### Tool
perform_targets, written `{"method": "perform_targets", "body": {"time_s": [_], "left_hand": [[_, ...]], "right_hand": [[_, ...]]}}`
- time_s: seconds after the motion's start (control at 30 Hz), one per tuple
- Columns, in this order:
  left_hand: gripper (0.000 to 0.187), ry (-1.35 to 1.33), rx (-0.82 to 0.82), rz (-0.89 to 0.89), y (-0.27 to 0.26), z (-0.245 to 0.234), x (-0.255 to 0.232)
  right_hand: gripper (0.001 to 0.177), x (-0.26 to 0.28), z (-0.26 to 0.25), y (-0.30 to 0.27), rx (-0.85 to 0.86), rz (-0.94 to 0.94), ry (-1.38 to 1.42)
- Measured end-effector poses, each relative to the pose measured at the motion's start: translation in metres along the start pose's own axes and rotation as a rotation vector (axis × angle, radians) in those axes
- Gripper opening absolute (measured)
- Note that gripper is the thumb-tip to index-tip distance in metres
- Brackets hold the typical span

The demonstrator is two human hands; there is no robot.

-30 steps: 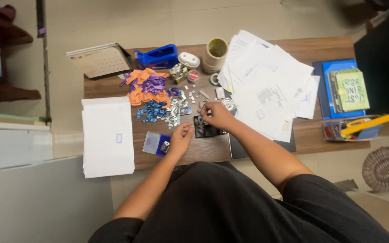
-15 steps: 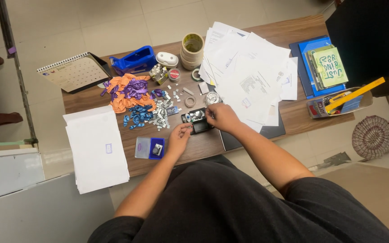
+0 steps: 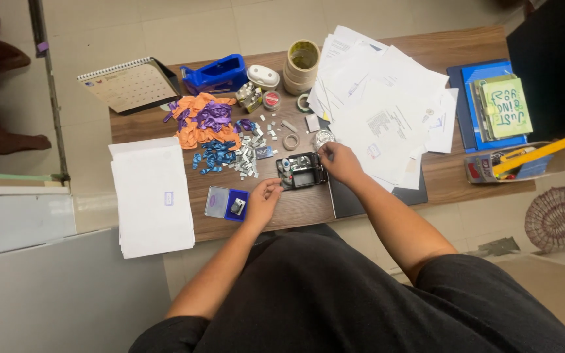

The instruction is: Stamping multiple documents and preparing lanyards at an office desk.

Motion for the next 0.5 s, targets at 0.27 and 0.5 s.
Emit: {"method": "perform_targets", "body": {"time_s": [0.27,0.5], "left_hand": [[0.029,-0.016,-0.135,0.004,-0.014,-0.026,0.006],[0.027,-0.042,-0.306,0.063,-0.045,-0.046,-0.007]], "right_hand": [[0.012,0.030,0.049,0.021,0.128,-0.157,-0.009],[0.016,0.056,0.113,0.060,0.318,-0.460,-0.366]]}}
Point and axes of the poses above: each hand's wrist, its own y-axis towards the middle knuckle, its own z-axis out of the palm, x = y × z, the point moved 4 cm from there along y, towards the middle knuckle, and after that the axes turned 15 degrees about -x, right-handed, at the moved point
